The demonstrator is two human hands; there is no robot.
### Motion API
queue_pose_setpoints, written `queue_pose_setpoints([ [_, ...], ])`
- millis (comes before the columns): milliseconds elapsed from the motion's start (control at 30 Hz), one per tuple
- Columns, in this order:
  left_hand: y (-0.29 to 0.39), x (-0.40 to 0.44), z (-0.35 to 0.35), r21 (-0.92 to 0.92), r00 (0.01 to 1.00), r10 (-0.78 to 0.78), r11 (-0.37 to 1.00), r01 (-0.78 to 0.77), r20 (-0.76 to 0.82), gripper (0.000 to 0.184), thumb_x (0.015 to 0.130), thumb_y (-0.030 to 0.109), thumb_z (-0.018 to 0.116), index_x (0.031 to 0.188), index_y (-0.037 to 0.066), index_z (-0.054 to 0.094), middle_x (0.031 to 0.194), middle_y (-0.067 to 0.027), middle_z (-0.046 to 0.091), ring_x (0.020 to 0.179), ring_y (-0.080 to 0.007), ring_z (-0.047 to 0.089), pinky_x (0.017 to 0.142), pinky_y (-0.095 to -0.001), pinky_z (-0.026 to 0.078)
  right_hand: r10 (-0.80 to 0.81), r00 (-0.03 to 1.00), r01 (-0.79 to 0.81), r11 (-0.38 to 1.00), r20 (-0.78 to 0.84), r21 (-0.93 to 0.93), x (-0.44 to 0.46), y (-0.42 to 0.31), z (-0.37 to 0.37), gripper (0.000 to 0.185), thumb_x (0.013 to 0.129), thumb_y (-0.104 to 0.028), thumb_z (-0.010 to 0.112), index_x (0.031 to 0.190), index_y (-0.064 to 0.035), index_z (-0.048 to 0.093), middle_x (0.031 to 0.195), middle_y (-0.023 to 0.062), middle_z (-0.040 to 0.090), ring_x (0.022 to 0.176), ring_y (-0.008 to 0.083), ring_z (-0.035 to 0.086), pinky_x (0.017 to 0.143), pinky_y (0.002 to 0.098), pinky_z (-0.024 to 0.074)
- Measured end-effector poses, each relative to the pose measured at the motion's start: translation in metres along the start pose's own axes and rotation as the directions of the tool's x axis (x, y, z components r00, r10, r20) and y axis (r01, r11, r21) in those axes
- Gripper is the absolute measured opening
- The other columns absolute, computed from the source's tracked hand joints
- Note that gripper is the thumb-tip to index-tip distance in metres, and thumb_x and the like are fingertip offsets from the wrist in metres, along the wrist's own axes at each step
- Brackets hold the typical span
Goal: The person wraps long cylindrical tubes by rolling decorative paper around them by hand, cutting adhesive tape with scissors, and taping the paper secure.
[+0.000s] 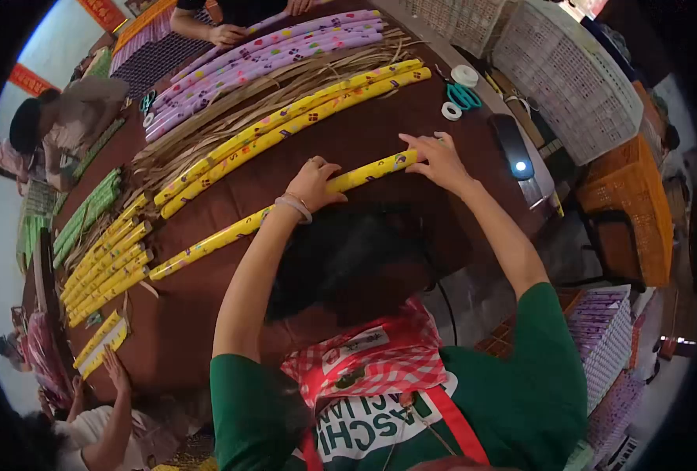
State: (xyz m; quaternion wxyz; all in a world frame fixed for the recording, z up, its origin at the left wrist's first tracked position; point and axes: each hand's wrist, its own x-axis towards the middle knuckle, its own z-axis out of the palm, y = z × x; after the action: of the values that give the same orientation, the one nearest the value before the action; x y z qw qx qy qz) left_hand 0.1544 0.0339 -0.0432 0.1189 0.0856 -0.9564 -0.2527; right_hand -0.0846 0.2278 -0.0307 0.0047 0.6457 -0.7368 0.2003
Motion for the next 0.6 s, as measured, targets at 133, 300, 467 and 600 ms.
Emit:
queue_pose_setpoints([
  [133,0.016,-0.028,-0.025,0.045,0.990,-0.132,0.990,0.134,-0.048,0.046,0.076,0.041,0.071,0.108,0.009,0.064,0.098,-0.0114,0.060,0.090,-0.0305,0.060,0.079,-0.0390,0.050,-0.159,0.986,0.157,0.987,-0.060,-0.038,0.007,-0.015,-0.035,0.061,0.074,-0.027,0.073,0.130,-0.0163,0.049,0.084,0.0036,0.062,0.087,0.0213,0.057,0.094,0.0370,0.0364],
  [300,0.077,-0.054,-0.066,0.062,0.938,-0.028,0.997,0.053,-0.345,0.039,0.075,0.033,0.073,0.108,0.014,0.064,0.094,-0.0042,0.059,0.075,-0.0244,0.063,0.065,-0.0365,0.052,-0.373,0.927,0.333,0.861,-0.032,-0.385,-0.001,-0.094,-0.136,0.068,0.071,-0.030,0.074,0.133,-0.0160,0.048,0.102,0.0044,0.061,0.097,0.0202,0.058,0.096,0.0399,0.0376],
  [467,0.117,-0.067,-0.074,0.115,0.870,0.124,0.990,-0.078,-0.477,0.037,0.068,0.022,0.078,0.103,0.012,0.066,0.084,-0.0019,0.059,0.066,-0.0195,0.062,0.057,-0.0310,0.051,-0.462,0.887,0.401,0.738,0.028,-0.543,-0.014,-0.132,-0.163,0.066,0.069,-0.034,0.073,0.130,-0.0181,0.052,0.117,0.0045,0.059,0.106,0.0191,0.056,0.101,0.0396,0.0353],
  [600,0.144,-0.083,-0.091,0.113,0.890,0.078,0.993,-0.029,-0.450,0.041,0.066,0.017,0.080,0.104,0.010,0.067,0.086,-0.0044,0.062,0.068,-0.0198,0.062,0.059,-0.0305,0.052,-0.602,0.799,0.500,0.681,-0.021,-0.535,-0.028,-0.138,-0.171,0.041,0.076,-0.027,0.066,0.118,-0.0248,0.063,0.126,-0.0003,0.058,0.107,0.0147,0.057,0.100,0.0372,0.0353],
])
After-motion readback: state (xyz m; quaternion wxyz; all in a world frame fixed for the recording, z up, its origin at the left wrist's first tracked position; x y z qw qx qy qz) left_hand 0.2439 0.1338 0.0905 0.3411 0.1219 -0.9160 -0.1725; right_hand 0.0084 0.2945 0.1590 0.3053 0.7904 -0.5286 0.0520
